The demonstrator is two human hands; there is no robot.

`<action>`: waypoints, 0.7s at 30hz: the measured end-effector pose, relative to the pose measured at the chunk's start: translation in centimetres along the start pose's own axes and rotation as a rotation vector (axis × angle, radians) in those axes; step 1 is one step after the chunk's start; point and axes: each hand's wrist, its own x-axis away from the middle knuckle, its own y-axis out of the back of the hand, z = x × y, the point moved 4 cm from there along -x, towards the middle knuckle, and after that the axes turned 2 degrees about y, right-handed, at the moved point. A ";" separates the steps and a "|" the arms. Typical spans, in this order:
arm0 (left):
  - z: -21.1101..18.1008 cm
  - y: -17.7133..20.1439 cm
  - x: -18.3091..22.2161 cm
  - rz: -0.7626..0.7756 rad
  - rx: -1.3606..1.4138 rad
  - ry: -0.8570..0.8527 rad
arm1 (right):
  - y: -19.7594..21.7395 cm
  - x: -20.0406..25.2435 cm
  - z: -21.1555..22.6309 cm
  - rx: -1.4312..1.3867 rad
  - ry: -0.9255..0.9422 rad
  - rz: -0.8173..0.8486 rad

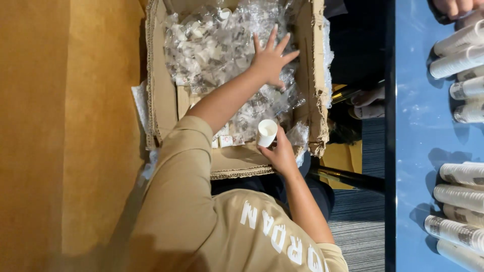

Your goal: Sorting and inspecting individual paper cups from a large box and stacking them on a table.

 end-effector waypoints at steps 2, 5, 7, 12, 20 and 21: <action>-0.2 -3.7 -2.0 0.155 -0.049 0.000 | 0.2 -0.1 -0.1 0.011 -0.018 0.004; 1.3 -9.7 -3.5 0.228 -0.042 -0.028 | 0.1 -0.4 -0.4 0.025 -0.056 0.030; 3.7 -12.5 -3.4 0.153 0.008 -0.065 | 0.1 -0.5 -0.8 0.021 -0.082 0.043; 10.7 -10.6 3.6 -0.205 -0.037 -0.239 | 0.0 -0.9 0.1 0.048 -0.010 0.069; 21.8 -15.3 11.0 0.300 -0.150 0.359 | -0.1 -0.4 -0.5 0.013 -0.039 0.073; 22.5 -16.5 11.3 0.409 -0.176 0.415 | -0.1 -0.6 -0.5 0.013 -0.025 0.068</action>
